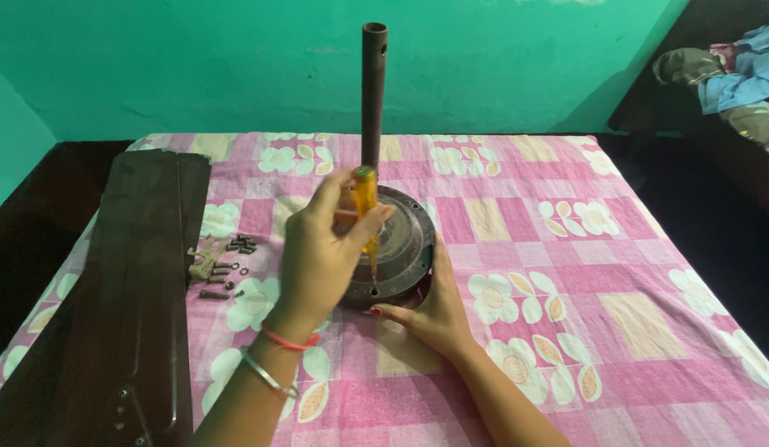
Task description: The person disassembles a ceiling fan motor housing, removes the central shaft, and then reassembles the unit by inserting the shaft back into the stator and securing the housing with screws using a screwdriver.
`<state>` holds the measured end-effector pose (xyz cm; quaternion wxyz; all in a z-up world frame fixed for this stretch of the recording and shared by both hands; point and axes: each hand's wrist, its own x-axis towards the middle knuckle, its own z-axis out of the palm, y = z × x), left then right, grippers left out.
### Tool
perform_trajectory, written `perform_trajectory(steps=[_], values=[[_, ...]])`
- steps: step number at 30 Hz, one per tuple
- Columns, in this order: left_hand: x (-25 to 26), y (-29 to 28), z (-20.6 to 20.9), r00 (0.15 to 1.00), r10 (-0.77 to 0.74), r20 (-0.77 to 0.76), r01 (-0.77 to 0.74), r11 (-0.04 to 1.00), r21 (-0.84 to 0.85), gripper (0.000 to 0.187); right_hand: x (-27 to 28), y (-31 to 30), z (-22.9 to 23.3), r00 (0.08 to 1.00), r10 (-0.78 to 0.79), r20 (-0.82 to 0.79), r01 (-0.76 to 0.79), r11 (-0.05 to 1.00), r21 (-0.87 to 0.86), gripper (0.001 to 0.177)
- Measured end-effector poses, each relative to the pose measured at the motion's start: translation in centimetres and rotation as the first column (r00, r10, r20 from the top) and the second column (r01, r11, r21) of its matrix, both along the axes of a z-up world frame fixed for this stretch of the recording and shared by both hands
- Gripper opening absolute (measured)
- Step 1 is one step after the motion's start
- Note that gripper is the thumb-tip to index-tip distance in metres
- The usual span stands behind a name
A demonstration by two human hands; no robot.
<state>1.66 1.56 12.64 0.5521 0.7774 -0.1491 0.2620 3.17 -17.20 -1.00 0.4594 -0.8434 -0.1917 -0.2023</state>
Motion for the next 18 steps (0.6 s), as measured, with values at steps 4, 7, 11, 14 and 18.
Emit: perform_trajectory(steps=[4, 7, 11, 14, 18], values=[[0.3, -1.7, 0.0, 0.967, 0.064, 0.247, -0.125, 0.963, 0.239, 0.079, -0.1, 0.2, 0.1, 1.000, -0.021, -0.023, 0.020, 0.999, -0.026, 0.145], [0.4, -2.1, 0.0, 0.942, -0.036, 0.333, -0.069, 0.952, 0.299, 0.086, -0.1, 0.5, 0.3, 0.998, -0.008, -0.069, 0.007, 1.000, -0.019, 0.149], [0.8, -0.9, 0.0, 0.984, -0.096, 0.151, 0.048, 0.954, 0.296, 0.090, -0.3, 0.3, 0.3, 0.995, -0.010, -0.099, 0.006, 0.999, -0.043, 0.152], [0.8, 0.4, 0.6, 0.986, -0.151, 0.076, 0.128, 0.960, 0.250, 0.088, -0.3, 0.2, 0.2, 0.997, -0.029, -0.076, 0.022, 0.996, -0.090, 0.151], [0.6, 3.4, 1.7, 0.971, -0.141, -0.192, 0.196, 0.932, 0.305, 0.084, 0.0, -0.1, 0.0, 1.000, -0.020, 0.000, 0.020, 0.994, -0.111, 0.150]])
